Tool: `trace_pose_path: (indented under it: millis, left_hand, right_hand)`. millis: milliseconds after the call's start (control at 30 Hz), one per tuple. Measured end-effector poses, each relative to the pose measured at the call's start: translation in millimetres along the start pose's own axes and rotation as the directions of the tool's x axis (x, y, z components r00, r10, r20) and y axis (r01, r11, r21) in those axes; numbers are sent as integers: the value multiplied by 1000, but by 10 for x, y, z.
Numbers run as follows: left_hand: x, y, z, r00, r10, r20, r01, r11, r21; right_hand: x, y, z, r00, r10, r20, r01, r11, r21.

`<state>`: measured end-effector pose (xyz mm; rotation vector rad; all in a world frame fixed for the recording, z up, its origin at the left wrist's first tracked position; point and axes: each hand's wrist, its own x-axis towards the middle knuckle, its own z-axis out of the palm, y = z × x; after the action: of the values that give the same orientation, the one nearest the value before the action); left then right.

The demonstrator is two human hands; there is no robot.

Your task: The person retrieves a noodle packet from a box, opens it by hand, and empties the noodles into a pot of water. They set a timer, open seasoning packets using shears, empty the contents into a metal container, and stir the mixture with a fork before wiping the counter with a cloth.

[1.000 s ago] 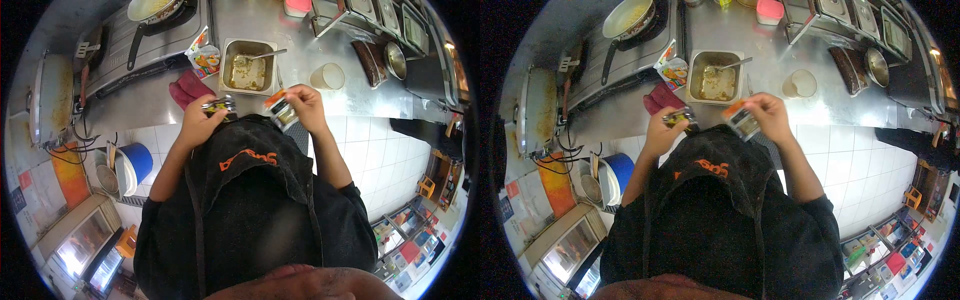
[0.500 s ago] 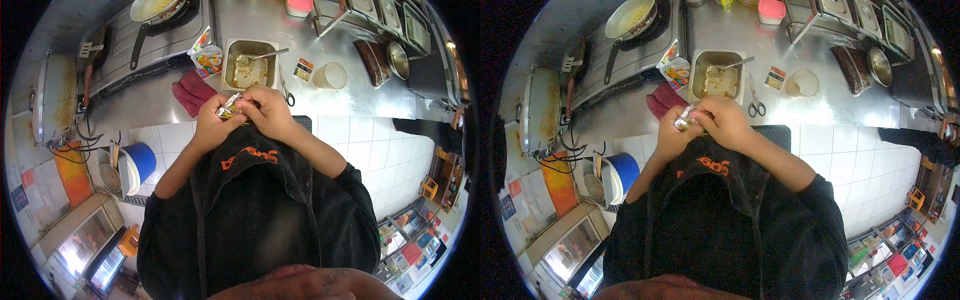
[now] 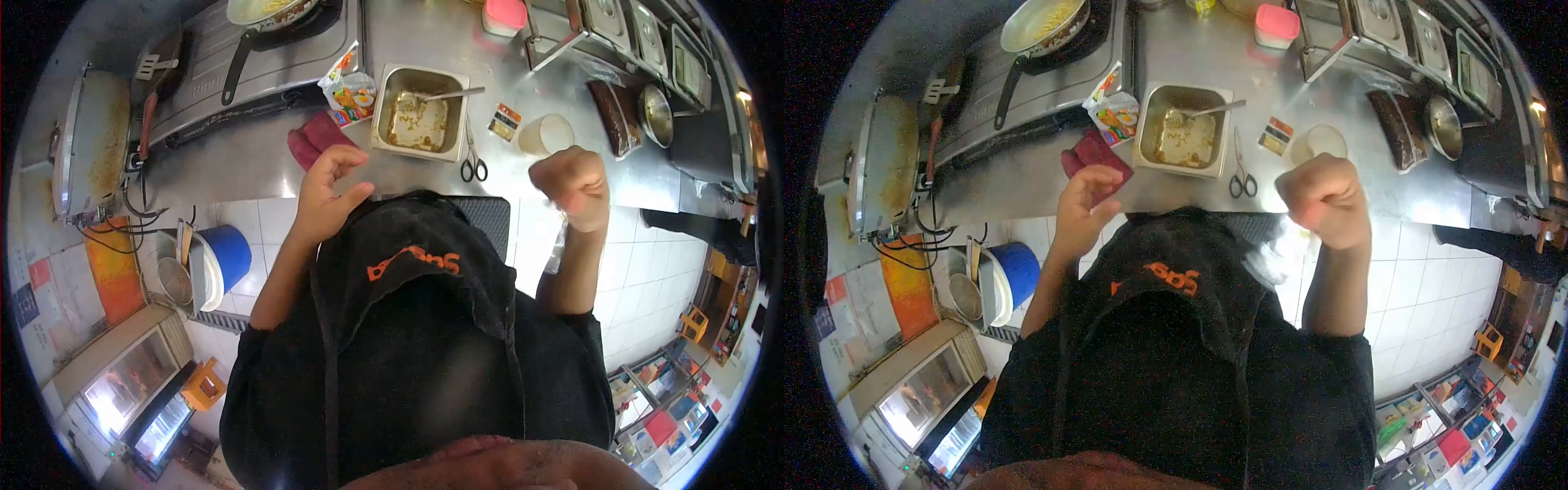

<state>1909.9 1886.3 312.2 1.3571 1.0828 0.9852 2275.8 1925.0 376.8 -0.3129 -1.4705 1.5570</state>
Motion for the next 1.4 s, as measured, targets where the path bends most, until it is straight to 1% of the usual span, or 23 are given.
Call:
trace_pose_path:
  millis: [33, 67, 100, 167, 200, 267, 300, 400, 500, 533, 600, 667, 767, 800, 867, 900, 1000, 1067, 1133, 1167, 1267, 1367, 1400]
  left_hand:
    - [-32, 6, -3, 1000, 7, 23, -8, 999, 47]
    - [-2, -2, -11, 999, 19, 51, -23, 995, 93]
    - [60, 3, -10, 995, 48, 82, -59, 988, 140]
    - [98, 84, 90, 986, 129, 108, -146, 974, 173]
    - [131, 104, 117, 979, 170, 110, -189, 963, 191]
    - [128, 235, 151, 959, 171, 226, -226, 943, 245]
    - [142, 281, 224, 950, 197, 242, -253, 939, 231]
    - [183, 430, 326, 914, 248, 320, -343, 894, 288]
    - [167, 524, 352, 904, 87, 417, -231, 923, 308]
    - [175, 552, 355, 890, 10, 455, -188, 919, 347]
    - [172, 561, 370, 926, 74, 370, -219, 904, 367]
    - [126, 416, 294, 938, 3, 346, -149, 906, 396]
    - [72, 466, 284, 970, 124, 208, -197, 905, 378]
    - [48, 446, 251, 974, 163, 159, -213, 897, 387]
    - [-88, 272, 59, 995, -11, 96, 6, 999, 45]
    - [-148, 217, -40, 990, -107, 89, 118, 984, -132]
    - [-163, 221, -201, 994, 34, 103, -68, 938, 341]
    - [-235, 154, -373, 993, -82, 82, 54, 952, 303]
    - [-228, 310, -399, 962, -274, 6, 270, 950, 154]
    - [-179, 370, -358, 1000, -4, 7, 0, 868, 497]
    - [-115, 374, -392, 986, 166, -30, -121, 820, 559]
    - [-188, 125, -296, 980, -115, -163, 124, 991, 45]
    - [-207, 57, -256, 997, -47, -56, 52, 994, 94]
  right_hand:
    - [10, 58, 12, 972, 191, -139, -223, 934, -278]
    - [82, 145, -24, 892, 323, -317, -446, 745, -497]
    - [153, 378, -95, 859, 251, -446, -504, 262, -823]
    - [80, 333, 100, 930, 299, -214, -366, 812, -455]
    - [118, 331, 159, 964, 256, -77, -266, 951, -159]
    - [313, 362, 367, 923, 363, -129, -358, 684, -636]
    - [401, 451, 439, 846, 427, -321, -489, 376, -787]
    - [417, 317, 655, 922, 382, 62, -328, 857, -397]
    - [458, 486, 868, 982, 190, -11, -117, 557, -823]
    - [427, 545, 919, 987, 153, -40, -119, 553, -825]
    - [363, 659, 979, 994, 67, -85, -108, 537, -837]
    - [283, 699, 1012, 983, 110, -147, -183, 666, -723]
    - [48, 830, 936, 899, 162, -408, -331, 861, -387]
    - [-32, 897, 839, 853, 93, -513, -367, 807, -463]
    - [-281, 1093, 505, 702, 232, -674, -633, 636, -441]
    - [-422, 1218, 358, 691, 252, -677, -683, 535, -498]
    - [-689, 1545, 150, 669, 276, -690, -743, 225, -630]
    - [-711, 1682, 180, 679, 263, -685, -719, 51, -693]
    - [-681, 1749, 226, 675, 257, -692, -713, -16, -701]
    - [-678, 1765, 241, 672, 255, -695, -708, -51, -704]
    - [-641, 1741, 241, 639, 292, -711, -718, -105, -688]
    - [-632, 1694, 221, 610, 332, -720, -734, -107, -671]
    - [-611, 1688, 227, 592, 335, -733, -746, -116, -656]
